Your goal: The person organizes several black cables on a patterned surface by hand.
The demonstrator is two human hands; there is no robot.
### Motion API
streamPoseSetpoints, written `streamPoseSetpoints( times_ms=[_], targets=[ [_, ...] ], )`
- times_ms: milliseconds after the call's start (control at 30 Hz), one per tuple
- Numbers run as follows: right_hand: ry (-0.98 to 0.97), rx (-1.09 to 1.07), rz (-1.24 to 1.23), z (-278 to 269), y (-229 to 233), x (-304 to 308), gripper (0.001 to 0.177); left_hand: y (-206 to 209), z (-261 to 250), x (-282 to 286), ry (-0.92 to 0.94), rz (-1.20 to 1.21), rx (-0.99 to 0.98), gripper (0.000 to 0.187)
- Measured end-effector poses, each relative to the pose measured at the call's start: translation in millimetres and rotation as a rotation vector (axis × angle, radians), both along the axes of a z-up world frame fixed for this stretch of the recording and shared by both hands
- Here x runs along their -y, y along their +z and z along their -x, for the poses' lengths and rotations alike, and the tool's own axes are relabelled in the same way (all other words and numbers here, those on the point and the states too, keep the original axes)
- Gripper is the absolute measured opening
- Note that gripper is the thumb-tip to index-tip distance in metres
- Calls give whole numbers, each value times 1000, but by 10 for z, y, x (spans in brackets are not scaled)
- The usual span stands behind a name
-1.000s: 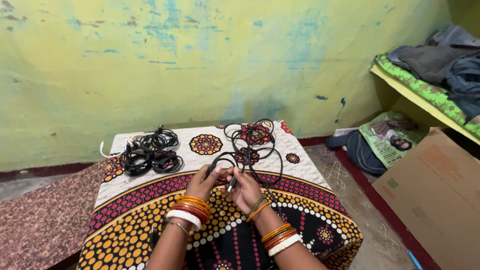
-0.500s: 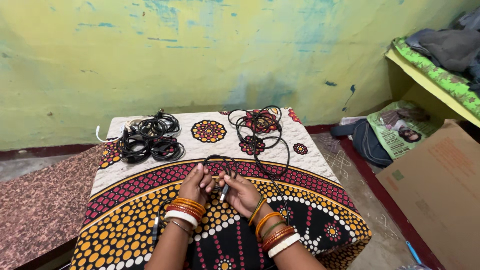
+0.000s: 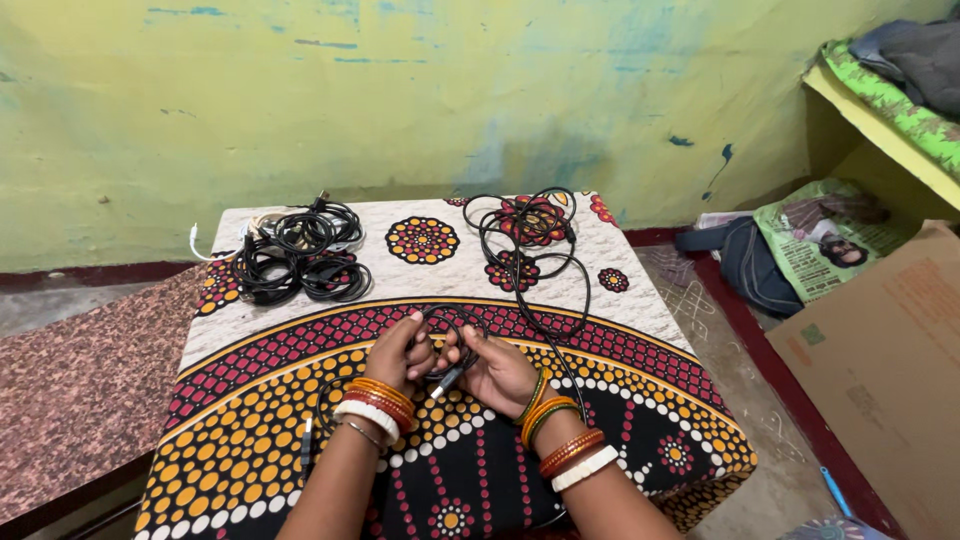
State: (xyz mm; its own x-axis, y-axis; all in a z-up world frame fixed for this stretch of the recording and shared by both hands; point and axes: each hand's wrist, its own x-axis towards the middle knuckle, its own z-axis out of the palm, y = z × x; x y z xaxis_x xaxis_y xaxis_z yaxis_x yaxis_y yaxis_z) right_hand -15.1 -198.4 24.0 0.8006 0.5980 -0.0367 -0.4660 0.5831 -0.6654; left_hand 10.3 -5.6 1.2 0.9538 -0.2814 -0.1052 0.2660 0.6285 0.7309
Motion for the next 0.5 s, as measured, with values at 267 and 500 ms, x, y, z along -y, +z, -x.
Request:
streamPoseSetpoints(
  times_ms=[267, 500],
  targets=[
    [24, -2, -81, 105, 164, -24, 65, 59, 48, 23, 1, -98, -2, 45],
    [-22, 14, -90, 71, 25, -41, 43, -52, 17, 77, -9, -46, 47, 53]
  ],
)
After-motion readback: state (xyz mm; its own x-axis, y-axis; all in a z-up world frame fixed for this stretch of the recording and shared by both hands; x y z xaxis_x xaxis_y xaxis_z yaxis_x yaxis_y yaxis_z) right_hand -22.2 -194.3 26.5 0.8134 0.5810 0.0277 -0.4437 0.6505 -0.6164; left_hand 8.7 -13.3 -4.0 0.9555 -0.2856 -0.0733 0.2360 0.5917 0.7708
